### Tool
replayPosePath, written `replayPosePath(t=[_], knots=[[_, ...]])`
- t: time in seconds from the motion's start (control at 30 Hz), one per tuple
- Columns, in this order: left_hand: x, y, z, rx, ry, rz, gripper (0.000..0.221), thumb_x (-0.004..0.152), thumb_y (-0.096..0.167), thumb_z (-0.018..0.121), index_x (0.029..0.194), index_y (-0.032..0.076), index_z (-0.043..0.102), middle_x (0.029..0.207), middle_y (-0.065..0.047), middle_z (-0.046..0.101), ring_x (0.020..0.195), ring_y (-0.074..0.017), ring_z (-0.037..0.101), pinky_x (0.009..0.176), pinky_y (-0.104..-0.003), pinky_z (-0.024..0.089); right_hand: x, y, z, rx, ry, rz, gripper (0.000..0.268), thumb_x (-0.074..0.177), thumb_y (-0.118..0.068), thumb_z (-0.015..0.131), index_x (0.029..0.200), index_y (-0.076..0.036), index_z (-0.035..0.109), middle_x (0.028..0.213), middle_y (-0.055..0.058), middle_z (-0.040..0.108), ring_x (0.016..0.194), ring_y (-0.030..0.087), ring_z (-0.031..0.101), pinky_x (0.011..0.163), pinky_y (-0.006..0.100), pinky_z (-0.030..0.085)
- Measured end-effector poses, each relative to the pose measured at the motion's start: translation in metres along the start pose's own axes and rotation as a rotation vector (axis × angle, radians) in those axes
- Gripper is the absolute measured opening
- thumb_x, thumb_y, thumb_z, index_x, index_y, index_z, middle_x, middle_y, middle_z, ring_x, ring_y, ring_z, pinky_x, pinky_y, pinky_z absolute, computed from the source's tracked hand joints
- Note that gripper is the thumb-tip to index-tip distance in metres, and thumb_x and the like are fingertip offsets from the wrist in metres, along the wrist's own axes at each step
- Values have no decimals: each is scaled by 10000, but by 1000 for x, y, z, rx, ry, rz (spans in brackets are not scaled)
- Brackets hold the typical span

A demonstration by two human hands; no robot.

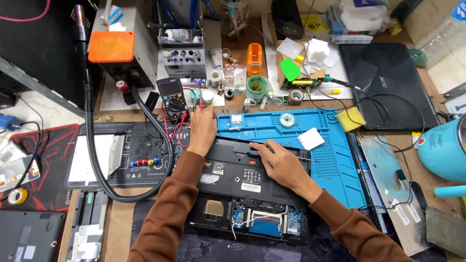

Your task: Disassembling a laptop by removing screws and prying off the back panels using a screwdriver

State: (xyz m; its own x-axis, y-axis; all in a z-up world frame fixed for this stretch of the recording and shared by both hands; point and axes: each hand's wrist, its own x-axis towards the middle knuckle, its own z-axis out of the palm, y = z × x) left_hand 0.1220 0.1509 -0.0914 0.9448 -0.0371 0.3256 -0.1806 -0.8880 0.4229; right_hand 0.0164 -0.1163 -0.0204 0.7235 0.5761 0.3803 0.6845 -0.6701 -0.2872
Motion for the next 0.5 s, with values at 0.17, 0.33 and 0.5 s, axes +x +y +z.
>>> replayPosePath(t=[0.17, 0.33, 0.5], knots=[[-1, 1, 8, 4, 6, 10, 170, 812, -28, 735, 870, 91, 628, 779, -114, 703, 890, -341, 655, 810, -413, 452, -1, 3, 3, 18, 18, -7, 322, 1024, -104, 509, 1314, -197, 617, 867, 23, 554, 765, 239, 649, 693, 332, 579], [-2, 4, 2, -26, 13, 2, 192, 815, -32, 732, 900, 107, 630, 791, -111, 712, 862, -333, 657, 789, -403, 453, 0, 2, 1, 20, 11, -1, 322, 1026, -102, 504, 1309, -204, 616, 867, 24, 553, 774, 233, 651, 716, 324, 578], [-2, 12, -9, -67, 20, -18, 188, 850, -55, 692, 925, 112, 652, 810, -107, 725, 853, -310, 671, 777, -379, 463, 0, -1, -1, 21, 11, 1, 320, 1026, -85, 502, 1302, -199, 617, 869, 22, 556, 771, 228, 652, 716, 327, 578]])
